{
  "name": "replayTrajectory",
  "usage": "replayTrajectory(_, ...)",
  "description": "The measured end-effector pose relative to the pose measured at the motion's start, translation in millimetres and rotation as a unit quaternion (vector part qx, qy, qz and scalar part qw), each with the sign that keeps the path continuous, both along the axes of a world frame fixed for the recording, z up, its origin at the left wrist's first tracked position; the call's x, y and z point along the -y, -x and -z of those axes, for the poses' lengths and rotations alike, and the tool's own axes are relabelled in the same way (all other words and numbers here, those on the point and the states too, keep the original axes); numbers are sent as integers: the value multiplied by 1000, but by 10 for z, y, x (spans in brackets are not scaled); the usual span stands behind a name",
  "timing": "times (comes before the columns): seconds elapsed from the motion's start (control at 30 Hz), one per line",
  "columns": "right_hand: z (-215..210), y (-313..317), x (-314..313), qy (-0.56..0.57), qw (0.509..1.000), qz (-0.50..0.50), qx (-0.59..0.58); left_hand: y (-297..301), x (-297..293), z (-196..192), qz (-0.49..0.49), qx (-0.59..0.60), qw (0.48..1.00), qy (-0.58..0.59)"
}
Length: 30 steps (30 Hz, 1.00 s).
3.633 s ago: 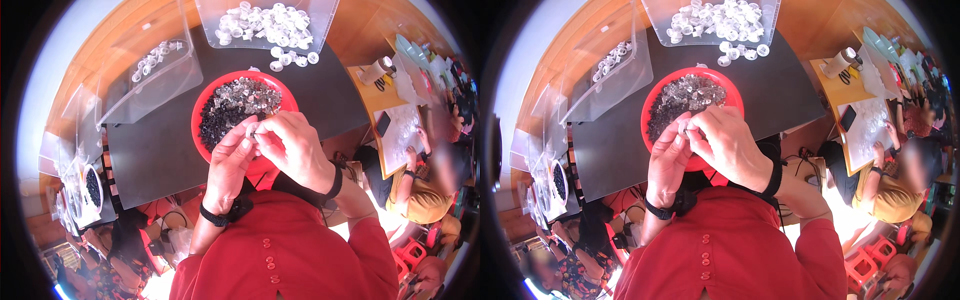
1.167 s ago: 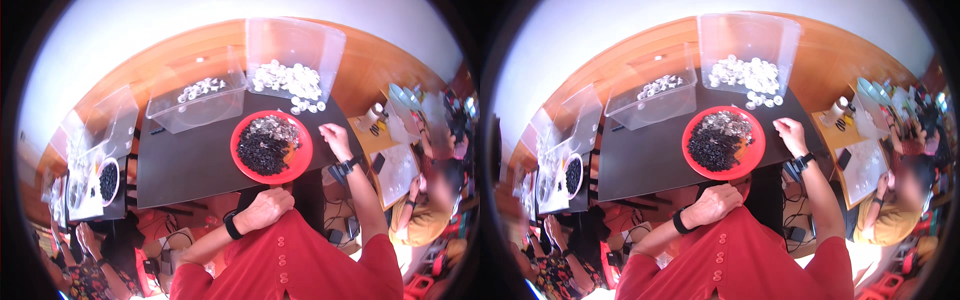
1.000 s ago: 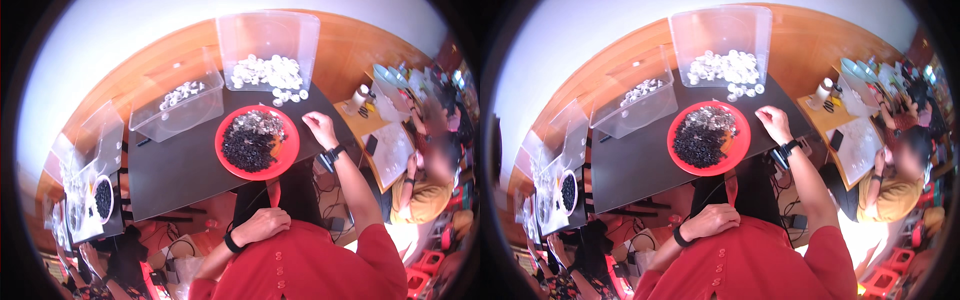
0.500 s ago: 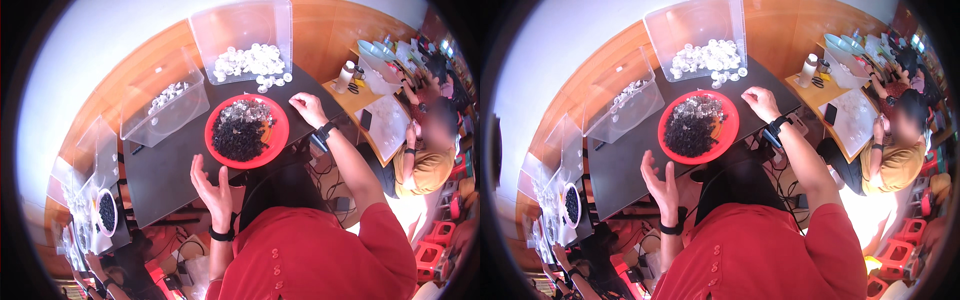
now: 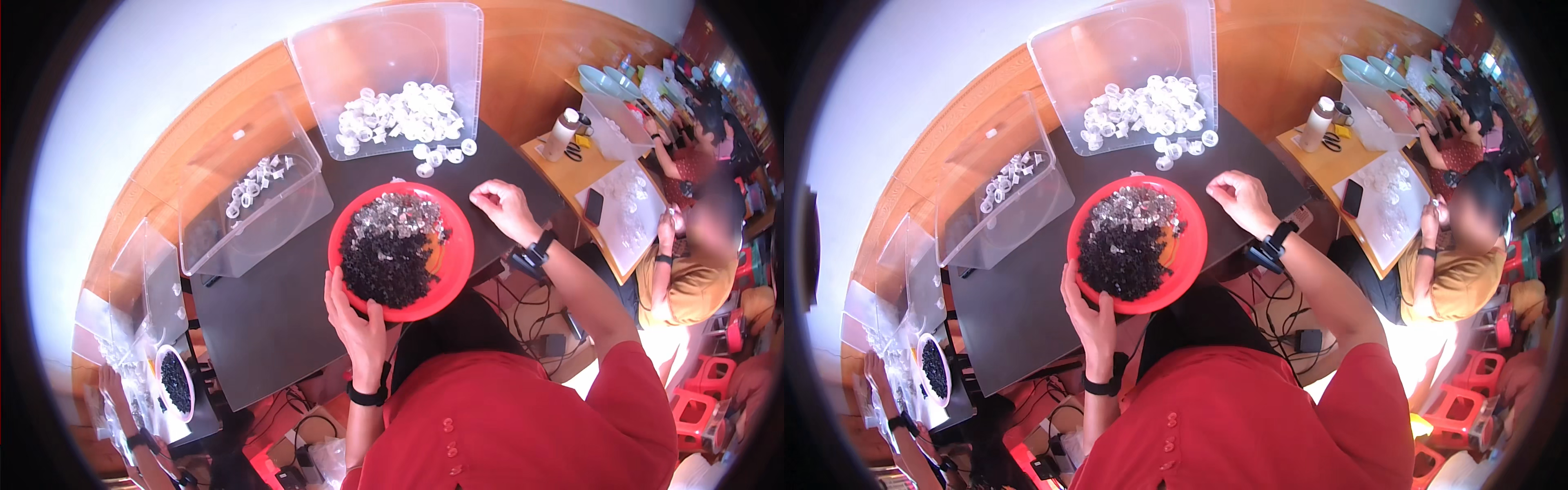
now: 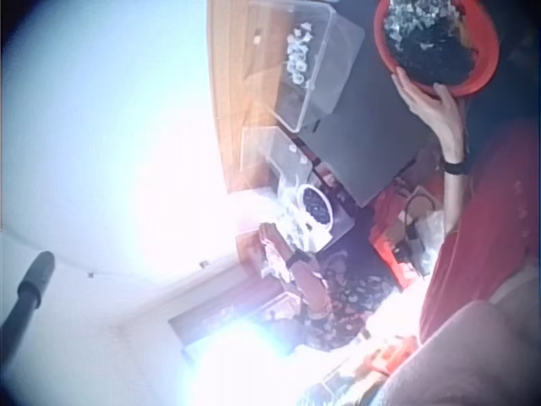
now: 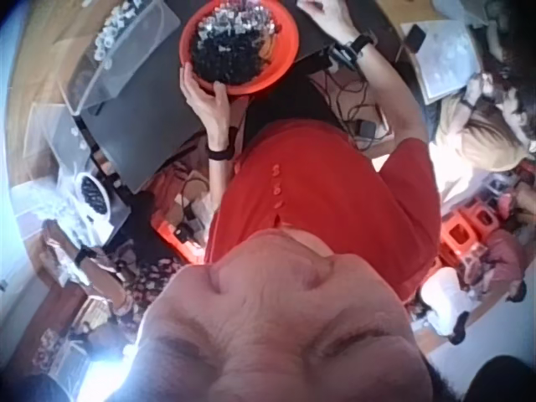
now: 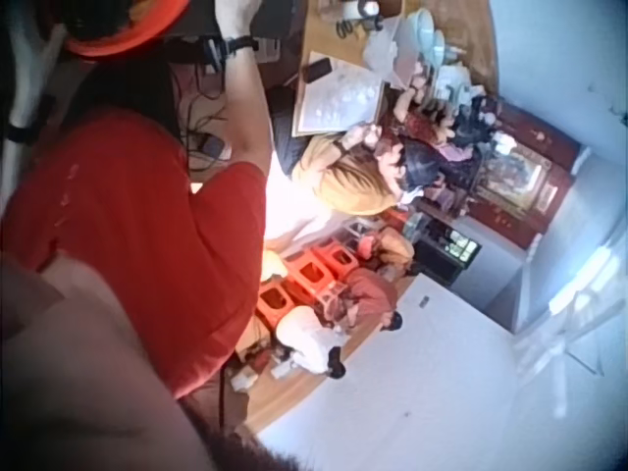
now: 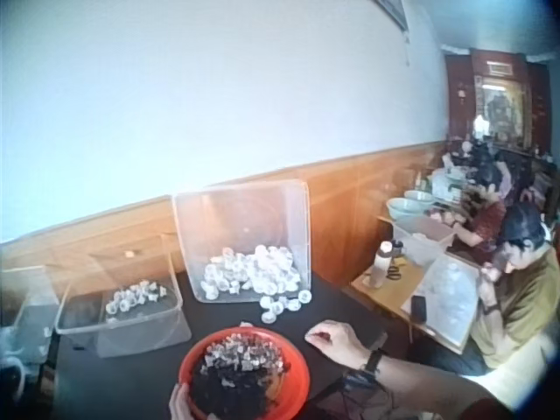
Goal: Sorting and inspecting small plastic components from a red bowl in a workspace.
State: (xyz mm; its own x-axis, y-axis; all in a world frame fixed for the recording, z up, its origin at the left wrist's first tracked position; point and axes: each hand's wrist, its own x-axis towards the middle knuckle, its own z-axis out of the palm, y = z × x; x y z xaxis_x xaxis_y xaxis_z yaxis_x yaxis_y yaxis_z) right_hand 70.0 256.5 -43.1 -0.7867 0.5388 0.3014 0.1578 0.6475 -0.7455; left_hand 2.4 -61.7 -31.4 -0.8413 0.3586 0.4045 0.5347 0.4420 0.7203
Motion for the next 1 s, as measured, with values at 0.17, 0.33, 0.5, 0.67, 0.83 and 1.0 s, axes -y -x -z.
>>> replayTrajectory(0.17, -442, 412, -167, 25, 989, -129, 64, 25, -42, -103, 8, 79, 997, -10)
replayTrajectory(0.33, -577, 1224, -113, -102, 956, -253, 107, 98, -51, -123, 18, 96, 995, -29)
replayTrajectory(0.5, -445, 1542, 29, -156, 935, -313, 62, 23, -66, -226, -44, 110, 991, -57)
replayTrajectory(0.67, -476, 1538, -44, 16, 954, -269, 132, 14, -93, -489, -42, 131, 987, -81)
replayTrajectory(0.83, -815, 1088, 0, 400, 831, -336, 189, 94, -280, -689, 71, 137, 985, -75)
replayTrajectory(1.0, -951, 744, 346, 523, 716, -364, 285, 152, -609, -687, 140, 189, 964, -125)
